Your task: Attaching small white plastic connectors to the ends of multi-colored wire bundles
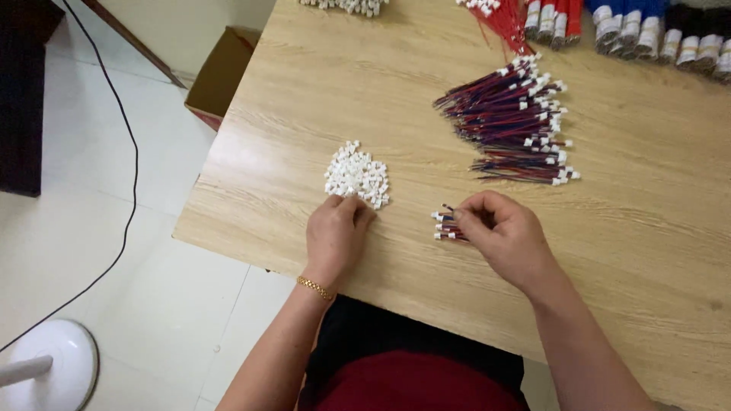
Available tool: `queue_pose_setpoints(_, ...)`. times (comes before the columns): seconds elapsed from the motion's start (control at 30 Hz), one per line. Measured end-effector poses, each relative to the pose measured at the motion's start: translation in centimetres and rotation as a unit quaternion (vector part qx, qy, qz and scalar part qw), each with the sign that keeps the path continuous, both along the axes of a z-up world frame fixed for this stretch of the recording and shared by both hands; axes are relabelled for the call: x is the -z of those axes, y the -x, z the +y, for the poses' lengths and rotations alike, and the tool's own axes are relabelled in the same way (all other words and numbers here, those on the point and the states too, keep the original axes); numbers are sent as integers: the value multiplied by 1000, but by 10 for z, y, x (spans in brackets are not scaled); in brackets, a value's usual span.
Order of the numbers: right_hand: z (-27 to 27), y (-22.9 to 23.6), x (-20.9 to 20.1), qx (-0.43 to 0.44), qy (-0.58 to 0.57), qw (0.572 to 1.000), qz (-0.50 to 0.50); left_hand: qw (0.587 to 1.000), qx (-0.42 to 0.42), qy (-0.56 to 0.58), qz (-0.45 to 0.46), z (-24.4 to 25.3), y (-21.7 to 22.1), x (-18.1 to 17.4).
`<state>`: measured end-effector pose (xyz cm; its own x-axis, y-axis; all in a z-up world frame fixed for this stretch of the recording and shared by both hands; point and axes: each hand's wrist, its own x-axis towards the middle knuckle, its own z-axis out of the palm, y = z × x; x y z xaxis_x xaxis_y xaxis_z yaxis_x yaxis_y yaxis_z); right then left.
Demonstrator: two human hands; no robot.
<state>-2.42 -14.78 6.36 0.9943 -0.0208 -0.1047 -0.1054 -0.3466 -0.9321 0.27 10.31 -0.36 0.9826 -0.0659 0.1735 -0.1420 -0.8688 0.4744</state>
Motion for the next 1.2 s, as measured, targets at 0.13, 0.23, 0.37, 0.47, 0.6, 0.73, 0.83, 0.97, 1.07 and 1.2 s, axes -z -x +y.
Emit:
queue_pose_setpoints(0.13,-1,1,4,5,-13,1000,8,1000,10,-9,-13,2,-2,4)
queue_pose_setpoints(0.23,-4,1,3,9,-4,1000,0,1000,9,21,18,-2,-4,-11)
queue_pose_setpoints(0.37,-5,2,-2,8,0,1000,13,916,53,368,152,-33,-2,-23)
queue_pose_setpoints(0.47,-6,7,-9,5,4,1000,11,787,76,578,202,-63,2,-13)
queue_pose_setpoints(0.6,-11,10,-10,12,13,1000,0,673,93,688,253,-88,6,-9)
queue_pose_setpoints(0.73,-11,10,-12,25,-18,999,26,625,73,713,309,-97,14,-14)
queue_pose_setpoints(0.83,-11,9,-7,23,-24,999,23,612,71,712,339,-95,17,-18)
queue_pose_setpoints(0.97,-11,11,-8,13,-7,1000,26,620,65,702,343,-95,19,-16)
queue_pose_setpoints(1.07,-6,13,-19,14,-2,1000,23,620,60,710,330,-96,19,-15)
queue_pose_setpoints(1.2,-6,14,-20,10,22,1000,16,625,54,714,312,-97,20,-10)
